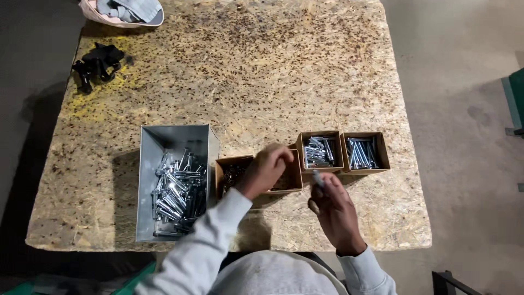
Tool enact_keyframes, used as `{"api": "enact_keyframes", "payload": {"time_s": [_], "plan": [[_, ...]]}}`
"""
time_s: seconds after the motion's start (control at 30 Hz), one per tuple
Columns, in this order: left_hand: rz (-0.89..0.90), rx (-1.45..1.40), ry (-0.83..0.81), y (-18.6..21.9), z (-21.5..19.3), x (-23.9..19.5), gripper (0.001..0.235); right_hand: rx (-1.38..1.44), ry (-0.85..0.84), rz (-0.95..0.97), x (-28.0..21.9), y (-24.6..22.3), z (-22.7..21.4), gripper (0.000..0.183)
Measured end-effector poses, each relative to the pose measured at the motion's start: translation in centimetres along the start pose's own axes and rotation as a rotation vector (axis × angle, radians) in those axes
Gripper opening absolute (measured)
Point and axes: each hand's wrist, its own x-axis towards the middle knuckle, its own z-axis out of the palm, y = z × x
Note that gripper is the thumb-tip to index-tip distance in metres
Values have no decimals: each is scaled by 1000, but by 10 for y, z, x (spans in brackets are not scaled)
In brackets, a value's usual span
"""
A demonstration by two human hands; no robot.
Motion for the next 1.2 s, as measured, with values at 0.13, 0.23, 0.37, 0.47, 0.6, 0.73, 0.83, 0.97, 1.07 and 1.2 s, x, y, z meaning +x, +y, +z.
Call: {"api": "enact_keyframes", "payload": {"time_s": [0.13,0.23,0.37,0.47,0.6,0.73,0.83,0.97,1.07,1.2], "plan": [[-53,669,-403,-75,68,9,15,80,62,15,-7,1,-10,13],[35,775,-370,-122,114,27,26,101,84,15,-11,3,-13,11],[-132,599,-254,-151,127,31,15,122,130,61,-14,9,-18,12],[-96,610,-256,-122,107,20,20,123,161,89,-13,16,-21,13],[63,212,34,-86,94,8,39,89,207,93,-6,24,-24,9],[97,-10,-12,14,19,-36,4,33,185,48,-1,29,-16,7],[-202,-479,-36,47,-3,-66,39,-64,196,82,2,37,-8,7],[-230,-672,84,60,-4,-85,45,-107,23,131,1,49,10,12],[-230,-675,92,59,-6,-92,44,-48,-43,143,3,60,9,13],[-177,-624,78,59,-12,-97,44,9,-65,146,7,68,4,10]]}}
